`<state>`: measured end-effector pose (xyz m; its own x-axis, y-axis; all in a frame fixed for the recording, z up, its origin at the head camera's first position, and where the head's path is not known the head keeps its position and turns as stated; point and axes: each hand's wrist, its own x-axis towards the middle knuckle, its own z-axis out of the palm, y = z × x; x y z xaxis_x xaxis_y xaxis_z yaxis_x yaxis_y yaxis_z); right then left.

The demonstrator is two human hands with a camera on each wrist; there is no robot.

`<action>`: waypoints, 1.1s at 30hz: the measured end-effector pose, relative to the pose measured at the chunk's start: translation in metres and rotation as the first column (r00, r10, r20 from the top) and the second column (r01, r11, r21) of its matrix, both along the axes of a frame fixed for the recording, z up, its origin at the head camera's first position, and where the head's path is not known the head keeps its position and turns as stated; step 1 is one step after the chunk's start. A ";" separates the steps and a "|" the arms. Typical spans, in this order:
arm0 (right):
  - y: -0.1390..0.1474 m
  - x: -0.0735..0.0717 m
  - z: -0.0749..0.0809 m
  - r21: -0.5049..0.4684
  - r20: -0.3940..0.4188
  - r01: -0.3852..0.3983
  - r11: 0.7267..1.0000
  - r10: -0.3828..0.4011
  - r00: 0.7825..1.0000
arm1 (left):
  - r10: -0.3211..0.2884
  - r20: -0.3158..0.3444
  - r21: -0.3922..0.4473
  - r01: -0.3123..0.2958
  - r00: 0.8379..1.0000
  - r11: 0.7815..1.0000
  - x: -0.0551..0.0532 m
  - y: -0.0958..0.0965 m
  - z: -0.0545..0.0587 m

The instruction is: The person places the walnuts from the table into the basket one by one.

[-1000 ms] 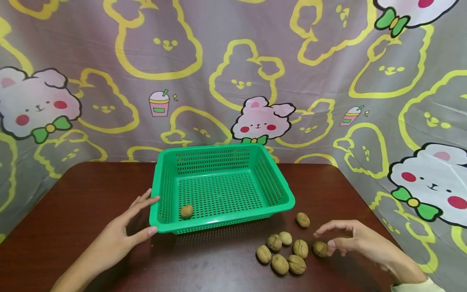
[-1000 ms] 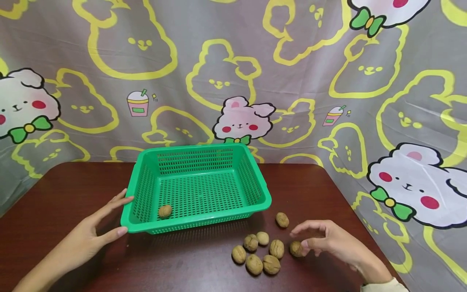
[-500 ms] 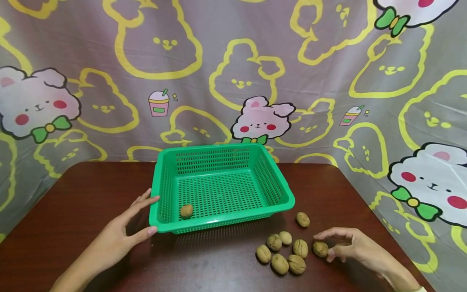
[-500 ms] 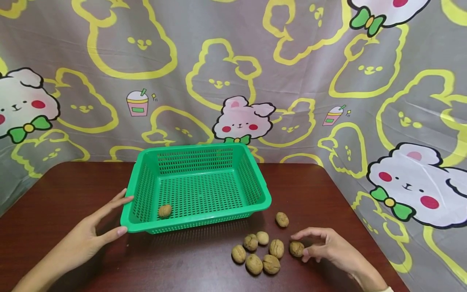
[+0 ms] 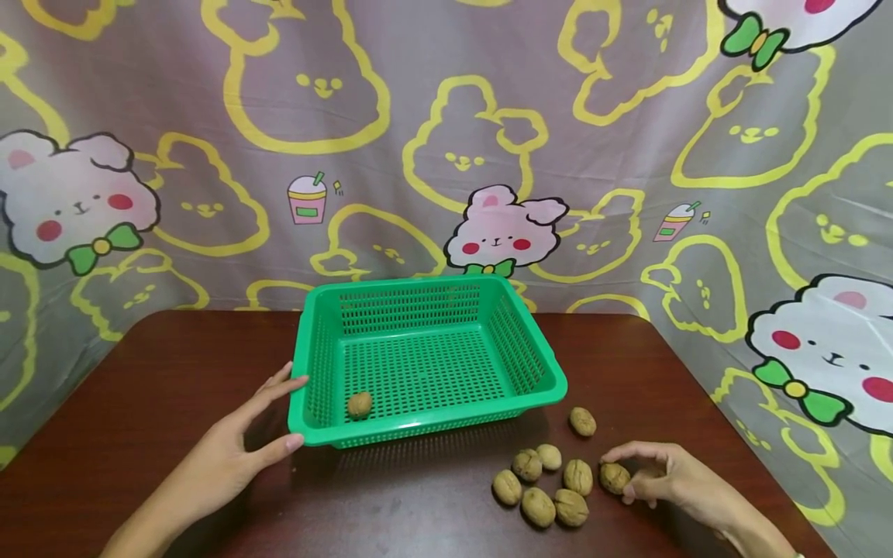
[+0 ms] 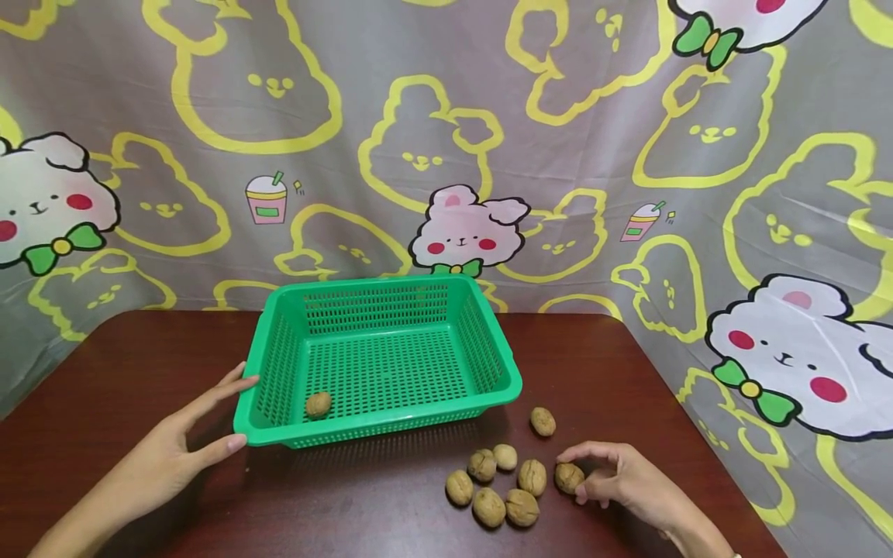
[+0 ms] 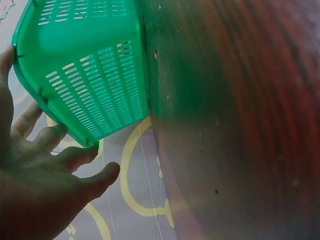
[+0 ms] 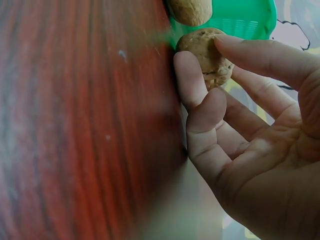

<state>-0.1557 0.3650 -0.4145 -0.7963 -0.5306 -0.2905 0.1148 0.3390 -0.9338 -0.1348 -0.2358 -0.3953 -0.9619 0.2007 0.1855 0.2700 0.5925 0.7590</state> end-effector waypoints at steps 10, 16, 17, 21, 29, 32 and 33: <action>-0.005 0.002 0.000 0.046 -0.039 0.016 0.999 -0.014 0.999 | -0.003 0.000 0.023 0.003 1.000 1.000 0.000 0.000 -0.001; -0.005 0.003 0.006 0.054 -0.083 0.061 0.997 -0.057 0.995 | -0.008 0.002 0.034 0.008 1.000 0.999 0.000 0.000 -0.002; -0.005 0.003 0.008 0.044 -0.088 0.065 0.997 -0.061 0.994 | -0.009 0.004 0.035 0.008 1.000 0.999 0.000 0.000 -0.001; -0.005 0.004 0.013 -0.015 -0.128 0.056 0.998 -0.058 0.990 | -0.007 0.004 0.029 0.007 1.000 1.000 -0.001 0.000 -0.001; -0.017 0.003 0.028 -0.101 -0.165 0.065 0.993 -0.081 0.983 | -0.003 0.002 0.023 0.003 1.000 1.000 -0.002 -0.001 -0.001; -0.024 0.003 0.037 -0.112 -0.171 0.085 0.990 -0.104 0.980 | -0.002 0.002 0.025 0.002 1.000 1.000 -0.002 -0.001 -0.001; -0.027 0.003 0.041 -0.116 -0.182 0.089 0.989 -0.110 0.977 | -0.001 0.003 0.024 0.001 1.000 1.000 -0.002 -0.001 -0.001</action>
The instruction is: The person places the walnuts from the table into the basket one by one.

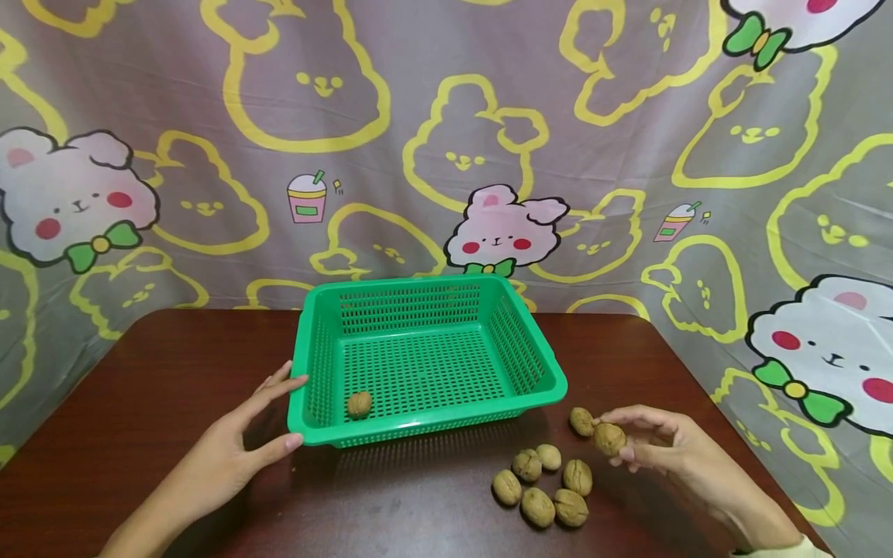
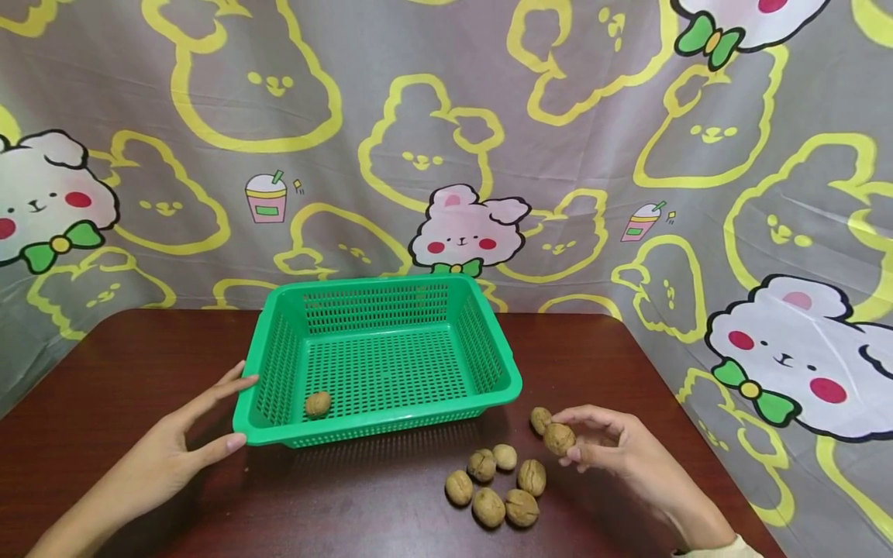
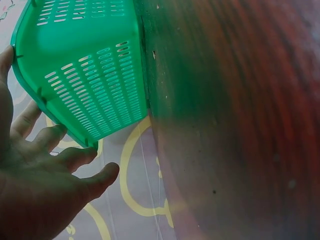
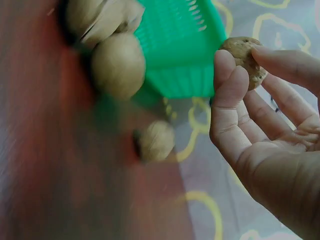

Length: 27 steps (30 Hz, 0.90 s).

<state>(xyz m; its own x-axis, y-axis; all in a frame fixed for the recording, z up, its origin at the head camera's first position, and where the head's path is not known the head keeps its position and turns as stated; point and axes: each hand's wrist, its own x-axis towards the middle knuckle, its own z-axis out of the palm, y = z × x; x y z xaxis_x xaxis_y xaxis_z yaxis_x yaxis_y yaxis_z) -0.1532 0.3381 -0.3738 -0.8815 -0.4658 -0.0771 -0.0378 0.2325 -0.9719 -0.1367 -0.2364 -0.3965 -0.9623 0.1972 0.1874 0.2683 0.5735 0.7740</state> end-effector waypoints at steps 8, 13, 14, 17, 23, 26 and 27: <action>-0.026 -0.006 0.025 -0.078 0.009 0.029 0.997 -0.028 1.000 | 0.000 0.010 -0.009 0.000 1.000 1.000 0.000 0.001 0.000; -0.048 -0.016 0.042 -0.133 0.043 0.045 0.990 -0.040 0.998 | 0.000 0.006 -0.002 0.000 1.000 1.000 0.001 0.002 -0.001; -0.052 -0.019 0.046 -0.154 0.049 0.036 0.987 -0.029 0.998 | -0.001 0.003 -0.001 0.001 1.000 1.000 0.001 0.002 -0.001; -0.068 -0.027 0.057 -0.210 0.059 -0.006 0.978 0.019 0.998 | 0.002 0.003 -0.006 -0.002 1.000 1.000 0.001 0.001 0.000; -0.103 -0.048 0.072 -0.240 0.080 -0.050 0.970 0.071 0.994 | 0.007 0.014 -0.009 -0.007 1.000 1.000 0.001 0.001 0.000; -0.121 -0.062 0.075 -0.238 0.089 -0.043 0.970 0.066 0.994 | 0.006 0.015 -0.006 -0.006 1.000 1.000 0.001 0.001 -0.001; -0.127 -0.066 0.076 -0.234 0.093 -0.040 0.971 0.063 0.994 | 0.006 0.013 -0.008 -0.006 1.000 1.000 0.001 0.001 -0.001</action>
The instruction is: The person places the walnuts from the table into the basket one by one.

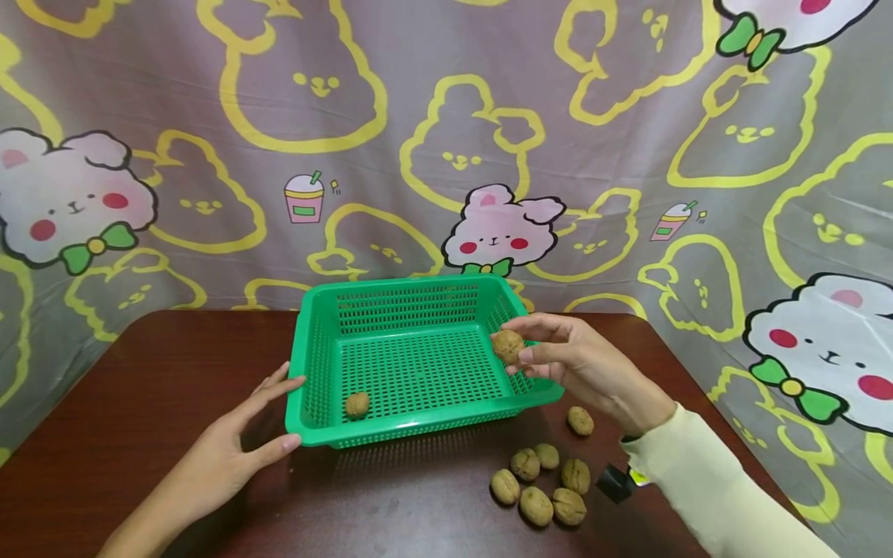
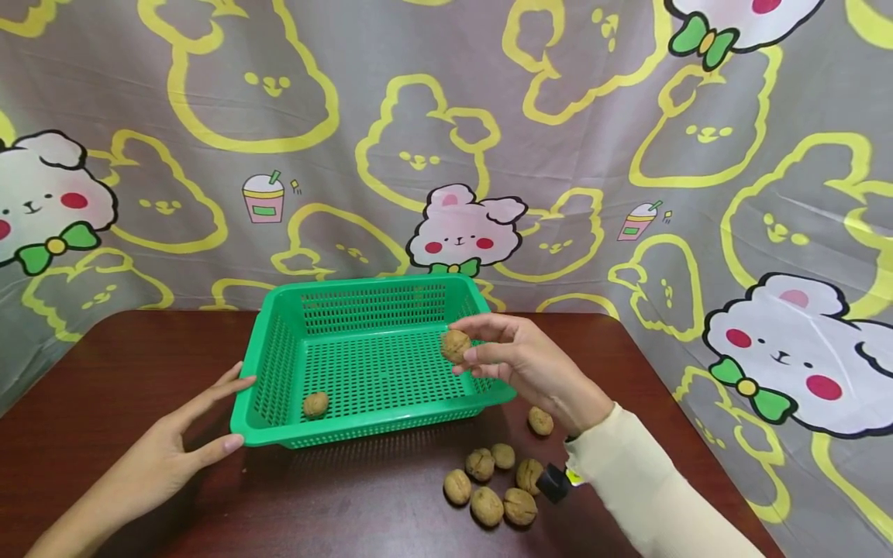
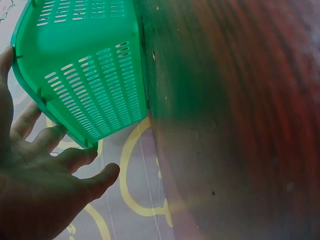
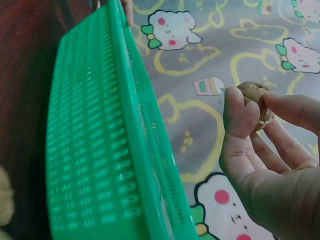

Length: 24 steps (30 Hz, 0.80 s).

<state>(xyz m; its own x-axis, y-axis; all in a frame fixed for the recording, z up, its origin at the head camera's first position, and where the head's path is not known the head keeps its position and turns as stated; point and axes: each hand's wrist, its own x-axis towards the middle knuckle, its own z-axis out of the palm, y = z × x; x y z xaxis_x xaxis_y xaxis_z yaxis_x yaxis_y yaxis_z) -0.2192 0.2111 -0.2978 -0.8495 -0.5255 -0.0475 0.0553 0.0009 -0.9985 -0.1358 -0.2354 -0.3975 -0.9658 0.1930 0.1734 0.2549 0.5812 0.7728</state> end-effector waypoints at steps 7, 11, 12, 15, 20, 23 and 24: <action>-0.045 -0.025 0.005 0.014 0.030 -0.016 1.000 0.015 0.999 | -0.005 -0.002 0.005 0.005 1.000 1.000 0.000 0.000 0.000; -0.068 -0.038 0.008 0.007 0.029 -0.040 0.999 0.039 0.999 | -0.002 0.002 0.003 0.002 1.000 1.000 -0.001 0.000 0.001; -0.073 -0.042 0.009 0.003 0.032 -0.039 0.999 0.039 0.999 | 0.000 0.004 0.002 0.000 1.000 1.000 -0.001 0.000 0.001; -0.087 -0.054 0.008 -0.006 0.051 -0.047 0.999 0.047 0.998 | 0.004 0.010 -0.001 -0.004 1.000 1.000 -0.001 0.000 0.001; -0.106 -0.071 0.005 -0.029 0.123 -0.048 0.998 0.052 0.991 | -0.001 0.010 0.013 0.001 1.000 1.000 0.000 0.000 0.001; -0.116 -0.081 0.003 -0.048 0.164 -0.041 0.998 0.048 0.985 | -0.005 0.002 0.017 0.005 1.000 1.000 0.000 0.000 0.000; -0.119 -0.084 0.002 -0.053 0.179 -0.032 0.998 0.041 0.983 | -0.005 0.000 0.015 0.005 1.000 1.000 0.000 0.000 0.000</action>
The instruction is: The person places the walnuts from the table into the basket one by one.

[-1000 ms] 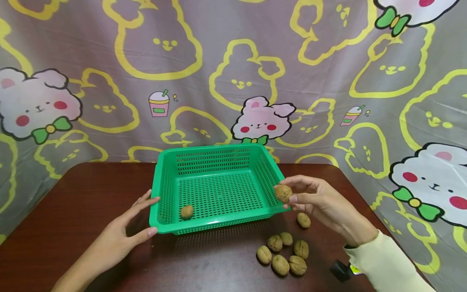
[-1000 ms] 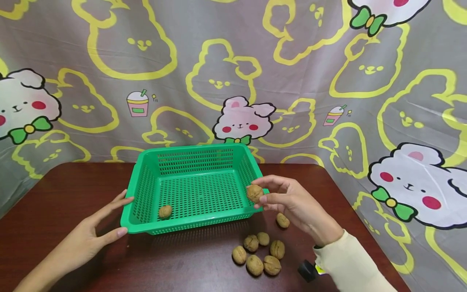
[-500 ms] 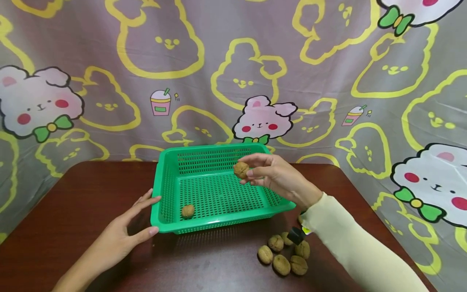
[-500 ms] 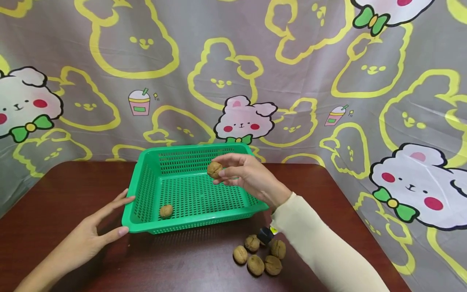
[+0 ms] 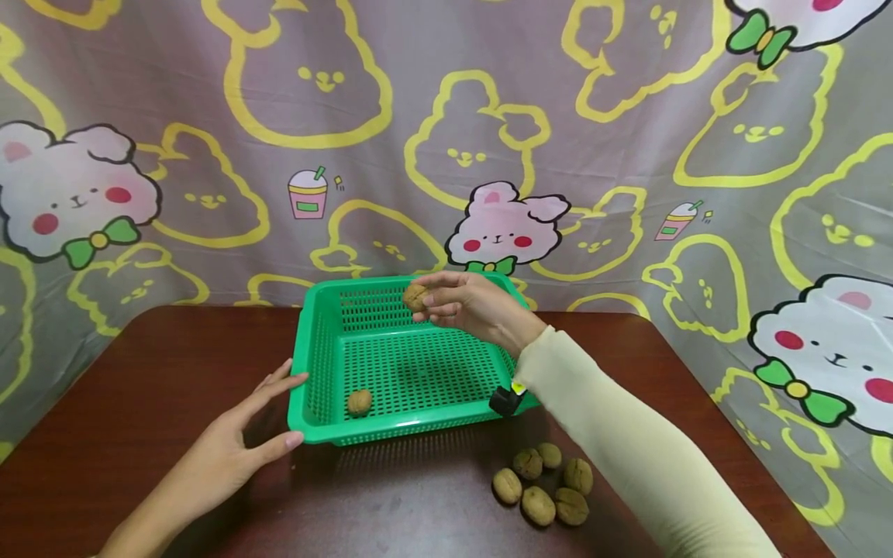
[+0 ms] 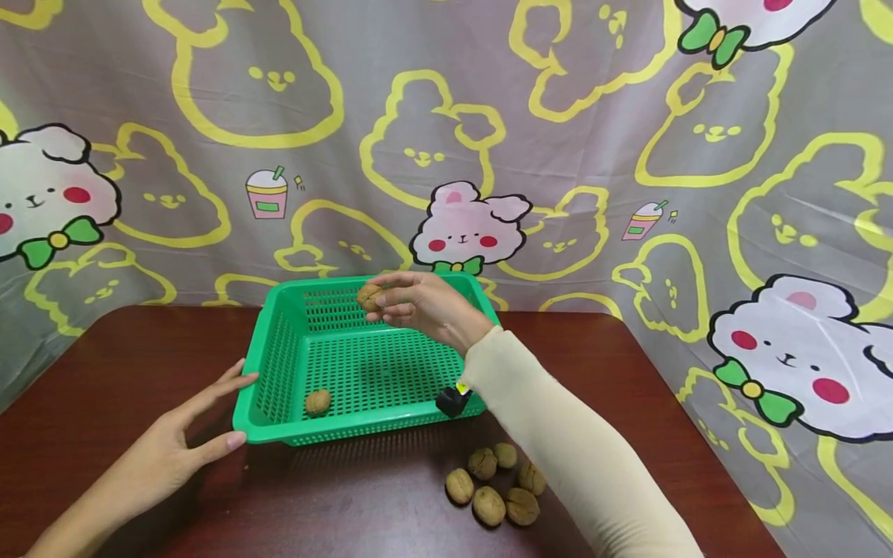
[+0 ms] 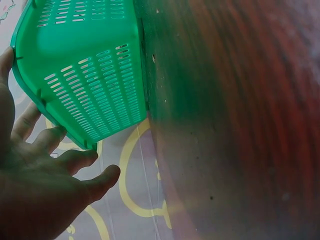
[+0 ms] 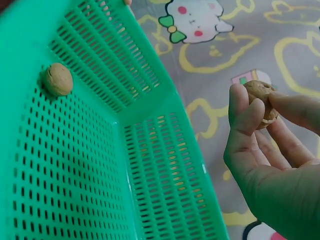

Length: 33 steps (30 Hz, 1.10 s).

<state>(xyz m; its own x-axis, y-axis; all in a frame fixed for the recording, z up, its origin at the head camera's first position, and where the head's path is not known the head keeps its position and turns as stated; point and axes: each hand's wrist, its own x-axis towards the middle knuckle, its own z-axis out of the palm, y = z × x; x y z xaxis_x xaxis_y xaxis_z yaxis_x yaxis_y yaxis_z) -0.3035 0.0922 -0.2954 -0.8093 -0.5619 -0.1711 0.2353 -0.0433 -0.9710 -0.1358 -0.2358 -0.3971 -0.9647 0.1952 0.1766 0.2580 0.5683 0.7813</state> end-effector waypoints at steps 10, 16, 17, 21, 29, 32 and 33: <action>-0.035 -0.031 -0.018 0.004 0.081 0.053 0.999 -0.053 0.995 | -0.009 -0.018 -0.005 0.009 1.000 1.000 -0.002 -0.001 0.002; -0.052 -0.039 -0.032 0.044 0.068 -0.014 0.999 0.011 0.998 | -0.012 -0.008 0.011 0.012 1.000 1.000 -0.001 0.000 0.000; -0.055 -0.039 -0.035 0.058 0.067 -0.028 0.998 0.024 0.997 | -0.008 -0.001 0.011 0.008 1.000 1.000 -0.001 0.000 0.000; -0.060 -0.040 -0.045 0.118 0.050 -0.072 0.990 0.066 0.997 | -0.007 0.015 0.017 0.007 1.000 1.000 -0.003 0.001 -0.003; -0.077 -0.038 -0.056 0.215 0.012 -0.190 0.958 0.192 0.981 | -0.006 -0.032 0.046 0.007 0.999 0.999 -0.002 -0.001 -0.010; -0.082 -0.036 -0.061 0.243 0.025 -0.233 0.941 0.234 0.972 | -0.009 -0.043 0.040 0.011 0.999 0.999 -0.002 -0.002 -0.010; -0.084 -0.035 -0.063 0.251 0.031 -0.251 0.935 0.251 0.967 | -0.009 -0.041 0.040 0.011 0.999 0.999 -0.002 -0.002 -0.010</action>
<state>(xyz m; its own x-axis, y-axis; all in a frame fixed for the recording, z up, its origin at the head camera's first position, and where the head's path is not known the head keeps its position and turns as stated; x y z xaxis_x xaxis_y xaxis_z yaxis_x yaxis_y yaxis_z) -0.3389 0.0082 -0.3586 -0.6477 -0.6860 -0.3315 0.2052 0.2619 -0.9430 -0.1380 -0.2380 -0.4068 -0.9546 0.1969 0.2236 0.2957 0.5336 0.7924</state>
